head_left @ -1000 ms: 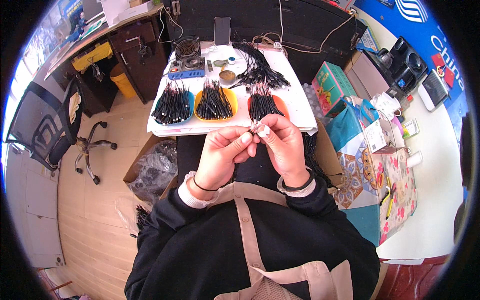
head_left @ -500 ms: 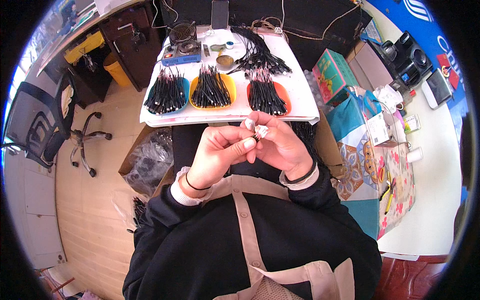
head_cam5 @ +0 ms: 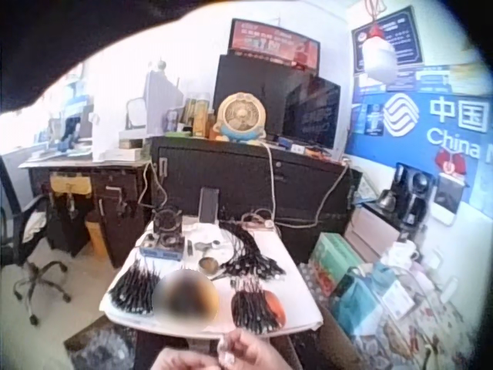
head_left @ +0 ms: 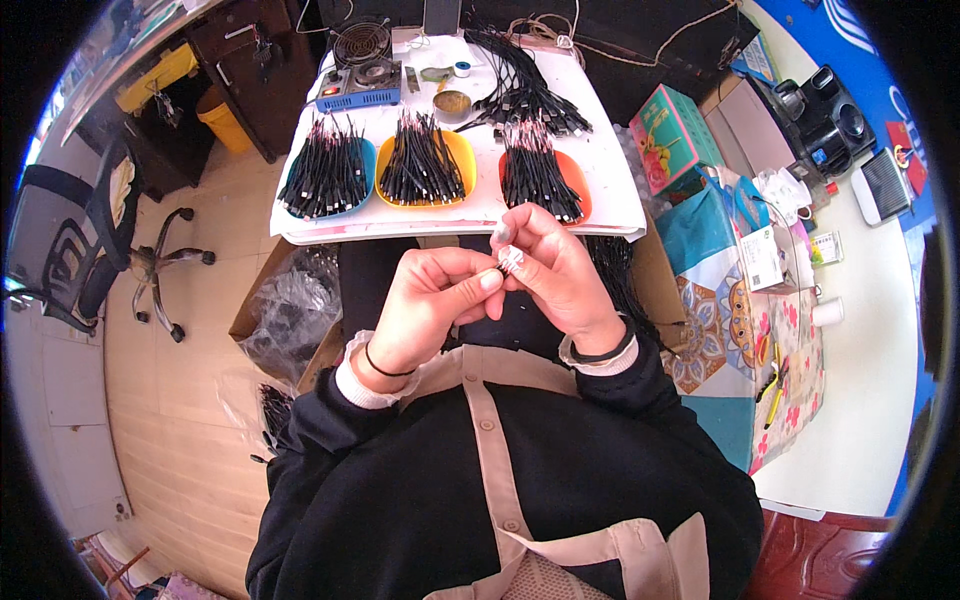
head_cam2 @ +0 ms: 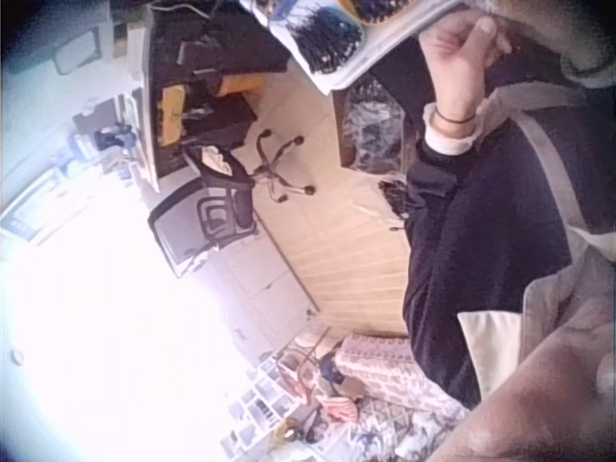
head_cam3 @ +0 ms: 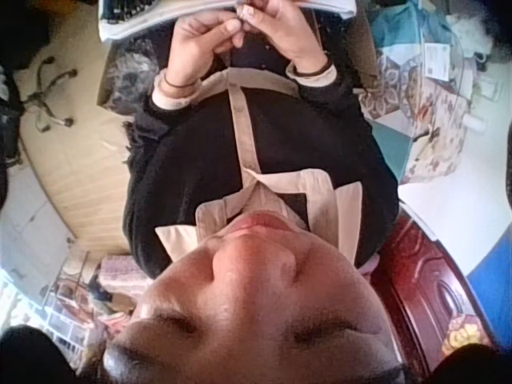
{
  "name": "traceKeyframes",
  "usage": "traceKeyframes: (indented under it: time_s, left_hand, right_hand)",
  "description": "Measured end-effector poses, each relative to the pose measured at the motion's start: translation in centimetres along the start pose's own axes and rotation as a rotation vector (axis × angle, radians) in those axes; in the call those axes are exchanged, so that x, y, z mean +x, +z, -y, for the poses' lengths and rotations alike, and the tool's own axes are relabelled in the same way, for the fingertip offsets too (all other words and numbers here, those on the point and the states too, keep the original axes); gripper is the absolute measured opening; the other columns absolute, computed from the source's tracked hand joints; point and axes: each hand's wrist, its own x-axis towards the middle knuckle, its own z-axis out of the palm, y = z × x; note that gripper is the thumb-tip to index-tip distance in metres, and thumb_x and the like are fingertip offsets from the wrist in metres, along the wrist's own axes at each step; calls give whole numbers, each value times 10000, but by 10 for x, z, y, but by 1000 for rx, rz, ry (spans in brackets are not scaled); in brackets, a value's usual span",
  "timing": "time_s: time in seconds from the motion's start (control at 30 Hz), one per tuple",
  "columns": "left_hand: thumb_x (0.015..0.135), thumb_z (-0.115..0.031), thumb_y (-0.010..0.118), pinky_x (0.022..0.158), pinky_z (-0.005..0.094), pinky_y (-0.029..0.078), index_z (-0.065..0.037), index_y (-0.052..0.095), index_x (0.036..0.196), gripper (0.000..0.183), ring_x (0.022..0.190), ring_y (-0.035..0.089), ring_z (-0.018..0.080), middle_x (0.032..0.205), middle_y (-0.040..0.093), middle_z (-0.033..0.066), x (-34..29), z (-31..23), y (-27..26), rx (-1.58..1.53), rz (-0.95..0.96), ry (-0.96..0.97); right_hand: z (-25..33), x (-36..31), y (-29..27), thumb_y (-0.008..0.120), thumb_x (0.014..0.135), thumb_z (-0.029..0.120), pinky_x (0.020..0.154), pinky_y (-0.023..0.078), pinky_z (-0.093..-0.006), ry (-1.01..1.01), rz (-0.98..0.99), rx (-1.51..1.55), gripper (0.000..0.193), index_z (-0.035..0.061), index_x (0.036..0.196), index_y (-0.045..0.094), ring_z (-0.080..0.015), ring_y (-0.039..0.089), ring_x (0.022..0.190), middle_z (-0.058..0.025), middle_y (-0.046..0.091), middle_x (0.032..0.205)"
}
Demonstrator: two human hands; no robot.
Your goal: The person repeatedly picks black cables from trays, strips the ends, and wraps a small white component around the exposed wires. Finished units are placed into a blue plastic tray on the table. The process is repeated for multiple cables throughout the clip.
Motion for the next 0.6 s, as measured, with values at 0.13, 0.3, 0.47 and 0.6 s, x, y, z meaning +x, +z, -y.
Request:
traceKeyframes:
  time_s: [0.13, 0.3, 0.47, 0.6]
  left_hand:
    - [928, -73, 594, 473, 151, 280, 25, 687, 934, 135, 540, 411, -1, 683, 609, 9, -3, 0, -5, 53, -19, -14]
    - [921, -58, 588, 471, 155, 276, 28, 686, 937, 131, 540, 438, 8, 674, 610, 17, -10, -4, -4, 232, -91, -3]
    - [917, -59, 594, 471, 155, 266, 26, 687, 933, 127, 534, 426, 6, 674, 607, 10, -10, -2, -4, 258, -76, -7]
    - [916, -92, 617, 456, 165, 282, 20, 691, 907, 135, 515, 418, 4, 645, 588, -2, -10, -1, -8, 92, -85, -37]
  right_hand:
    - [5, 4, -5, 525, 982, 169, 667, 436, -204, -73, 19, -337, 127, 46, 992, 492, -59, 511, 769, 16, 499, 848]
    - [18, 0, -2, 520, 977, 290, 559, 403, -262, -324, 27, -840, 286, 33, 852, 520, -142, 510, 607, -31, 517, 689]
    - [9, -1, 7, 595, 920, 205, 513, 410, -347, -561, -79, -1199, 261, 17, 762, 506, -241, 562, 572, -93, 535, 633]
    - [12, 0, -9, 547, 962, 188, 532, 385, -275, -401, -300, -1042, 235, 8, 812, 524, -112, 483, 583, -8, 497, 656]
